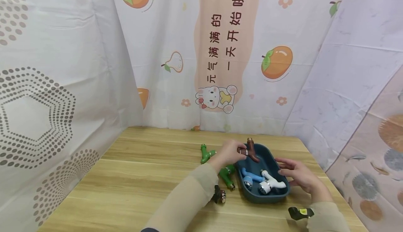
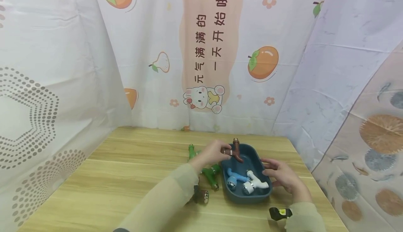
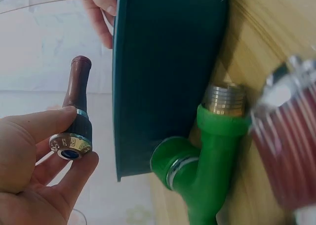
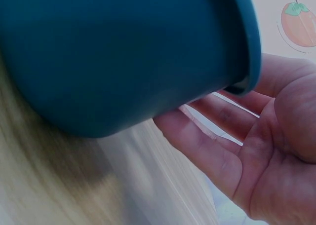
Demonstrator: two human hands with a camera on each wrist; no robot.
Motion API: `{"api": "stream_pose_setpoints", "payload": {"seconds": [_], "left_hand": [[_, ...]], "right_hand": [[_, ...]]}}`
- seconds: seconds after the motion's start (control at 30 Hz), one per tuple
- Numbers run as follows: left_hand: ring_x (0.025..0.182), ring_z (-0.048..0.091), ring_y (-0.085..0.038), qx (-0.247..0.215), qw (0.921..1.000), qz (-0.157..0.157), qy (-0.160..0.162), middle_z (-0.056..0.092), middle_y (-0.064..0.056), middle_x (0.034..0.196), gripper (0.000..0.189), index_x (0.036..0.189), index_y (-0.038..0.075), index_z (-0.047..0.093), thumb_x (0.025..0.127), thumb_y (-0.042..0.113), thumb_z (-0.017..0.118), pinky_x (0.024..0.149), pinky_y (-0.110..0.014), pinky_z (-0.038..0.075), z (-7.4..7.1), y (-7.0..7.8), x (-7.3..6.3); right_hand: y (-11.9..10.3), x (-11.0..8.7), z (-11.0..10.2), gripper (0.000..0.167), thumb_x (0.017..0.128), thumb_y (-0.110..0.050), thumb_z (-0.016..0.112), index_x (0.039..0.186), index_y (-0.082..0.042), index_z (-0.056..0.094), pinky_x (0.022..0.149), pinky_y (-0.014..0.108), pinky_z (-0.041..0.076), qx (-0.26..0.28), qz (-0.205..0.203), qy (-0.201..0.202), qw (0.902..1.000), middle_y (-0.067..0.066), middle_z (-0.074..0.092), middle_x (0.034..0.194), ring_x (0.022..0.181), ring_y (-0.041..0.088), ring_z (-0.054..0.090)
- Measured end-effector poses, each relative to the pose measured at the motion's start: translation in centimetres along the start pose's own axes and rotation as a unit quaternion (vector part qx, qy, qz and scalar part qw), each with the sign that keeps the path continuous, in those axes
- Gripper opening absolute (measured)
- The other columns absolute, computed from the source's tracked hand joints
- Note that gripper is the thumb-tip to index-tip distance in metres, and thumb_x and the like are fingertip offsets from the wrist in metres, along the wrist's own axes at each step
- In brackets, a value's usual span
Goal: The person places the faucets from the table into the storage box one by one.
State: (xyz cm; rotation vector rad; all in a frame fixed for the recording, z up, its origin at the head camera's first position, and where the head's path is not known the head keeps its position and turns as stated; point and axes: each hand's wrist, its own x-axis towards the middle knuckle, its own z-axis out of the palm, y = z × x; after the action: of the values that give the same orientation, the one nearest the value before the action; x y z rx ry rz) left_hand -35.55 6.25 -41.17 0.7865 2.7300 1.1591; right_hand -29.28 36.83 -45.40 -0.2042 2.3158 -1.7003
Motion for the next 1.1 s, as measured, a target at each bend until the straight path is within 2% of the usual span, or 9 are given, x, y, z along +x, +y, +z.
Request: {"api": "stream_pose_setpoints", "payload": {"seconds": [0.2, 0.57, 0.73, 0.9, 0.97, 1.1], "left_hand": [[0.082, 0.056, -0.006, 0.041, 0.9991, -0.006, 0.005, 0.066, 0.006, 0.1, 0.031, 0.12, 0.014, 0.075, 0.09, 0.02, 0.08, 0.068, -0.021, 0.05, 1.1, 0.4, 0.5], [0.079, 0.056, -0.005, 0.067, 0.9976, -0.018, -0.007, 0.069, 0.006, 0.096, 0.03, 0.118, 0.012, 0.075, 0.09, 0.019, 0.08, 0.07, -0.02, 0.048, 2.7, 1.5, 0.9], [0.076, 0.056, -0.005, 0.088, 0.9955, -0.035, -0.012, 0.067, 0.009, 0.092, 0.027, 0.116, 0.016, 0.076, 0.09, 0.023, 0.08, 0.068, -0.021, 0.048, 3.3, 1.8, 1.0], [0.074, 0.056, -0.004, 0.106, 0.9939, -0.028, -0.012, 0.066, 0.012, 0.087, 0.022, 0.111, 0.019, 0.078, 0.09, 0.025, 0.08, 0.065, -0.02, 0.047, 3.9, 2.1, 1.0], [0.079, 0.058, -0.003, 0.113, 0.9933, -0.021, -0.008, 0.067, 0.012, 0.093, 0.023, 0.112, 0.02, 0.078, 0.09, 0.026, 0.08, 0.069, -0.02, 0.049, 4.1, 2.3, 1.0], [0.107, 0.06, -0.003, 0.117, 0.9931, -0.008, 0.0, 0.068, 0.011, 0.115, 0.028, 0.117, 0.021, 0.077, 0.091, 0.029, 0.08, 0.092, -0.023, 0.05, 4.4, 2.5, 1.0]], "right_hand": [[0.0, 0.1, 0.0, 0.067, 0.1, -0.01, 0.064, 0.155, 0.007, 0.03, 0.08, 0.054, 0.059, 0.004, -0.005, -0.007, 1.0, 0.037, 0.039, 0.149, 0.115, 0.035, 0.06], [0.1, 0.1, 0.0, 0.067, 0.1, -0.01, 0.064, 0.154, 0.008, 0.03, 0.079, 0.054, 0.059, 0.01, -0.009, -0.009, 0.9999, 0.038, 0.039, 0.149, 0.113, 0.032, 0.061], [0.2, 0.1, 0.0, 0.067, 0.099, -0.009, 0.064, 0.154, 0.008, 0.03, 0.079, 0.055, 0.059, 0.008, -0.01, -0.007, 0.9999, 0.038, 0.037, 0.15, 0.115, 0.033, 0.059], [0.3, 0.1, -0.1, 0.066, 0.1, -0.009, 0.063, 0.154, 0.008, 0.029, 0.08, 0.055, 0.058, 0.01, -0.012, -0.008, 0.9999, 0.038, 0.037, 0.15, 0.116, 0.033, 0.06], [0.3, 0.1, -0.1, 0.066, 0.1, -0.009, 0.063, 0.155, 0.007, 0.03, 0.079, 0.055, 0.058, 0.011, -0.011, -0.007, 0.9999, 0.037, 0.039, 0.149, 0.114, 0.032, 0.061], [0.3, 0.1, -0.2, 0.066, 0.1, -0.011, 0.063, 0.155, 0.006, 0.03, 0.079, 0.055, 0.059, 0.011, -0.007, -0.006, 0.9999, 0.036, 0.043, 0.147, 0.111, 0.031, 0.062]]}}
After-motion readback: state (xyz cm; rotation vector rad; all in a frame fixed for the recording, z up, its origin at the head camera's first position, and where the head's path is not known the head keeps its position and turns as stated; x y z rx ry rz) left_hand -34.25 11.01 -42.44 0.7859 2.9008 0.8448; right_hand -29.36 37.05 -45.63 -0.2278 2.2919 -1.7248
